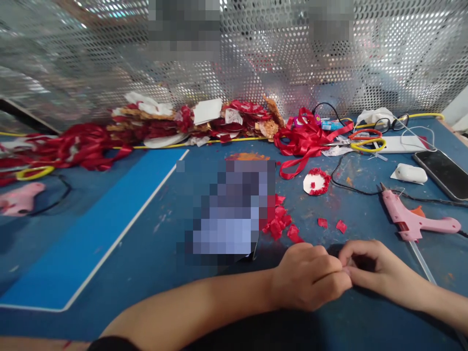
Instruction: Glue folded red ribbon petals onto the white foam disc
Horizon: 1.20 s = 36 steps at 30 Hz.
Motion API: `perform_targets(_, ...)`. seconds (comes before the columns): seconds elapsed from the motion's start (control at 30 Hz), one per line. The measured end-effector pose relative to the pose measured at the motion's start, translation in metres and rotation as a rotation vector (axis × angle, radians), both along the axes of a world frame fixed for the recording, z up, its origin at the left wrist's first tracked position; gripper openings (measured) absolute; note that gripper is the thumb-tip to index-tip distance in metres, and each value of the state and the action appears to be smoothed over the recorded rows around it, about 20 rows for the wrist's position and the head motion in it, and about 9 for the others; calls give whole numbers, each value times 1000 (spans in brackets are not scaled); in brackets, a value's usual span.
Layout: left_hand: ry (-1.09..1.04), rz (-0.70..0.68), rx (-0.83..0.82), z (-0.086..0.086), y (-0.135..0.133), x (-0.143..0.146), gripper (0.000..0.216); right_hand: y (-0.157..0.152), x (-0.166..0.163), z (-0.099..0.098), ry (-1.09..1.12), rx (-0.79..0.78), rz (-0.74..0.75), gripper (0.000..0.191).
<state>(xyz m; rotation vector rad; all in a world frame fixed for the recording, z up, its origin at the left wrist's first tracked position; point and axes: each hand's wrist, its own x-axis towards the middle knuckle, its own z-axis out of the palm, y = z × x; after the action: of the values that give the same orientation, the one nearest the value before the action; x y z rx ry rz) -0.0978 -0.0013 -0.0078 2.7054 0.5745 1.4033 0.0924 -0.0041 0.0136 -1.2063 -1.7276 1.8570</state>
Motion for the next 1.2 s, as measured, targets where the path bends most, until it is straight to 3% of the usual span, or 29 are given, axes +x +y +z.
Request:
perform_targets(0.43, -5, 34, -51, 0, 1, -1, 11, 1, -1, -1, 68, -54, 10, 33)
perform_targets(0.93, 47, 75, -139, 3, 9, -9, 18, 5, 2, -5, 161, -164, -78, 36)
perform_targets(1.2, -18, 11, -55, 1, 9, -10, 10, 3, -1, -2, 134, -136, -44, 38)
